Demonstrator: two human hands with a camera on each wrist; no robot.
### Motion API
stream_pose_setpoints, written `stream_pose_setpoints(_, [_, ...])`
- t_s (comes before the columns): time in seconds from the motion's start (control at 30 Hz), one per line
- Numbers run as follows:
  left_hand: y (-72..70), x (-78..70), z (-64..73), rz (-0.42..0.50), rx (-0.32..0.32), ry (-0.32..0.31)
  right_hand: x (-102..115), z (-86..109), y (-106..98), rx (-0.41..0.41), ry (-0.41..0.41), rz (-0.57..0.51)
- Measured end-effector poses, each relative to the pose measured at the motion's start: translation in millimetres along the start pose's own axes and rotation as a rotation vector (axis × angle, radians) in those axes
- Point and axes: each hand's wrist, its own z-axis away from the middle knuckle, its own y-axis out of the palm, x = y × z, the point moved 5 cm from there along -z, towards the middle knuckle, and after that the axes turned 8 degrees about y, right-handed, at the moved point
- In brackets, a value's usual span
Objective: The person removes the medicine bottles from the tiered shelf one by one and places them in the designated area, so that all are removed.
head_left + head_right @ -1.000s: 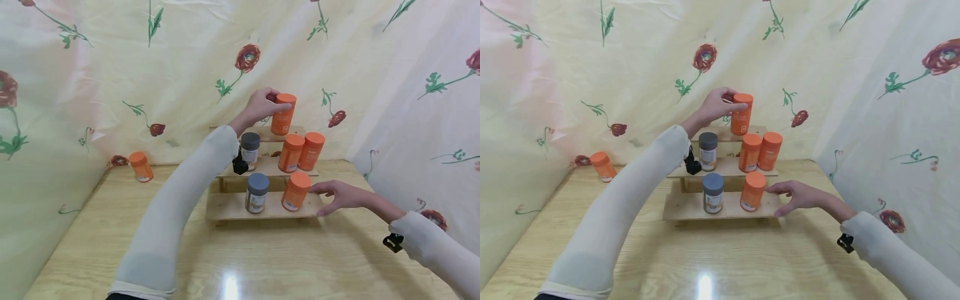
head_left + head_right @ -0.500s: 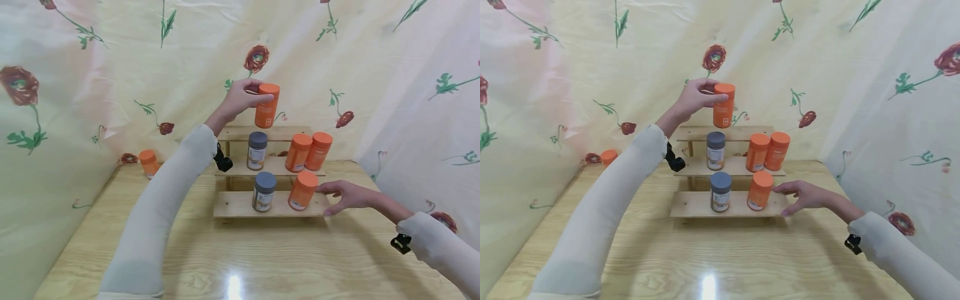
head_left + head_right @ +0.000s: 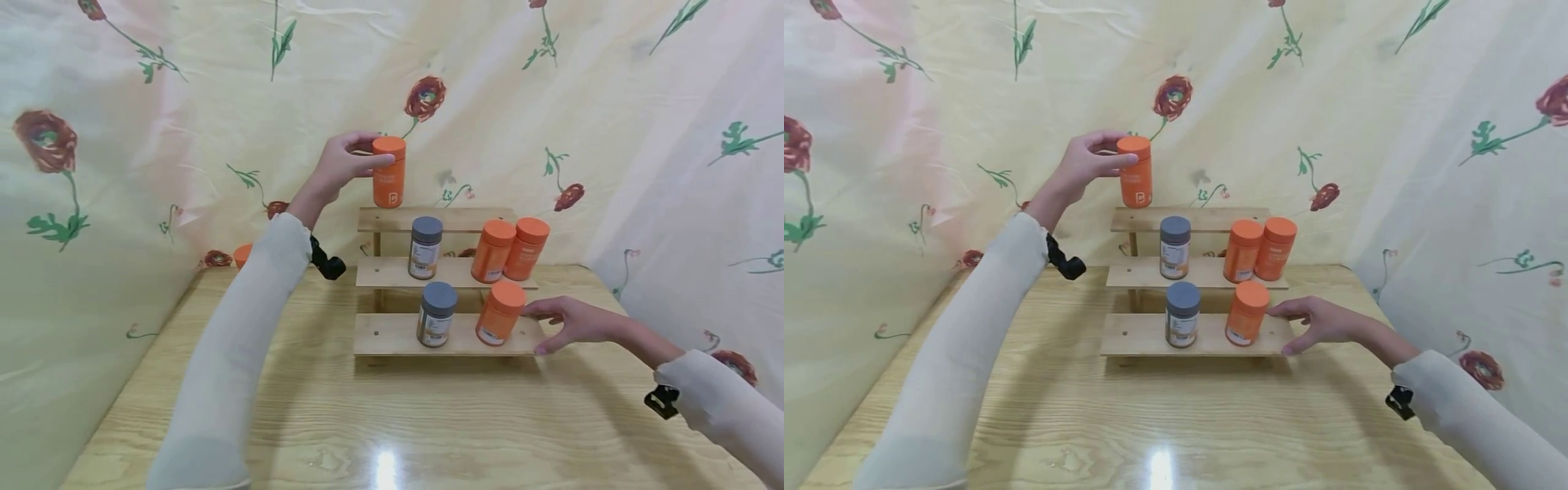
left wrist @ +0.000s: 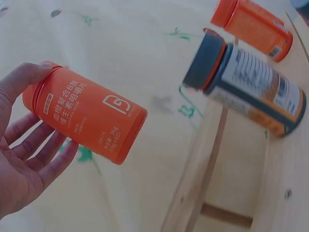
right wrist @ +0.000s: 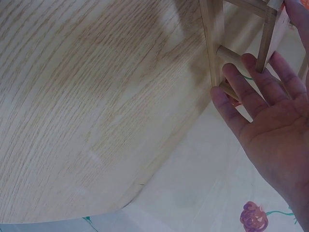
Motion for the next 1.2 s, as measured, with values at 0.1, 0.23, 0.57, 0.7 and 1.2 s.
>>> stream_pose_setpoints(0.1, [-12.3,8.9,7.0,-0.005,-0.012,-0.018,-1.0,0.1,-0.2,0.002,0.000,0.004])
stream_pose_setpoints(0.23, [-26.4,19.6,16.3,-0.009,-0.014,-0.040,-4.5,-1.1,0.6,0.004,0.016,-0.010])
stream_pose_setpoints(0.57, [-59.9,39.6,40.1,-0.006,-0.026,-0.073,-2.2,0.8,0.6,0.003,-0.001,-0.009])
stream_pose_setpoints(0.7, [-71.0,46.1,50.5,-0.002,-0.028,-0.091,-3.2,-1.0,1.1,0.001,-0.005,-0.016])
stream_pose_setpoints(1.2, [-109.3,81.6,91.7,-0.067,-0.060,-0.171,-0.6,-2.8,0.7,-0.006,-0.002,-0.003])
